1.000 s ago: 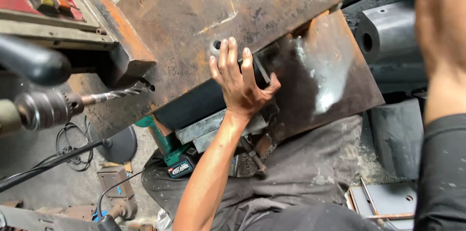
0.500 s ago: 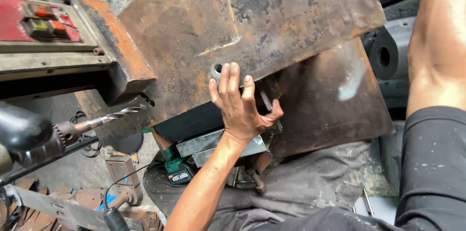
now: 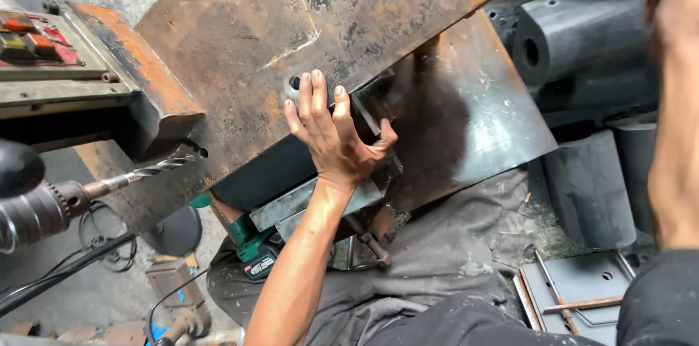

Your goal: Operating a drill press to process cylindrical plastic/rubber parts.

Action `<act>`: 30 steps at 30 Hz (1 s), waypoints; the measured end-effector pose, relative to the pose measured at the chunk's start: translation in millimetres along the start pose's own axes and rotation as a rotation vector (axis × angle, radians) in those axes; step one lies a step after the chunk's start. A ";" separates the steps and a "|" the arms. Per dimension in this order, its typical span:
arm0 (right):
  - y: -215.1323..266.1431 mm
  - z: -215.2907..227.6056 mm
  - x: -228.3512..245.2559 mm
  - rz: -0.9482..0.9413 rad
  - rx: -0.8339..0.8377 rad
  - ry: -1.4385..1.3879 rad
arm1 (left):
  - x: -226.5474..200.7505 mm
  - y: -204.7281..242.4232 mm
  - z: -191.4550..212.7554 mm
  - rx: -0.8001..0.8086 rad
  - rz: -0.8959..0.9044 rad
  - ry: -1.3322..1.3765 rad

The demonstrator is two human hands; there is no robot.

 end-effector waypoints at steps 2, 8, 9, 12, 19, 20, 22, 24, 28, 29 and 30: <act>71.9 -30.7 53.1 0.010 -0.033 0.007 | -0.7 -0.7 1.2 -0.011 -0.010 -0.016; 224.5 -33.6 72.4 0.013 -0.064 0.148 | 0.7 1.7 1.5 -0.026 -0.019 -0.005; 241.8 -34.6 82.5 0.016 -0.071 0.155 | -1.4 3.8 1.0 -0.029 -0.020 0.005; 282.5 -51.3 98.6 -0.076 -0.016 0.207 | 0.7 5.1 2.0 -0.053 -0.024 0.014; 331.5 -95.1 93.3 -0.501 0.469 -0.204 | 2.4 7.5 -0.3 -0.064 -0.015 0.007; 328.4 -96.9 104.6 -0.371 0.410 -0.106 | 2.9 7.8 -1.4 -0.065 -0.014 0.000; 315.8 -86.3 92.8 -0.241 0.343 0.056 | 3.0 9.2 -1.2 -0.067 -0.017 0.004; 298.8 -74.5 86.0 -0.113 0.277 0.219 | 3.8 9.5 -1.1 -0.067 -0.015 0.005; 262.6 -50.0 86.0 0.151 0.110 0.566 | 3.7 8.4 -2.3 -0.057 -0.009 0.003; 255.3 -47.6 83.4 0.163 0.125 0.562 | 3.4 8.5 -2.6 -0.054 -0.007 -0.001; 252.4 -47.6 81.6 0.157 0.129 0.561 | 3.2 8.8 -3.2 -0.047 -0.005 -0.002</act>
Point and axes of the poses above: each hand's wrist, its own y-axis away from the middle knuckle, its own z-axis out of the back of the hand, x = y × z, the point moved 6 cm from there along -y, towards the middle knuckle, and after that the axes turned 2 degrees about -x, right-handed, at the moved point
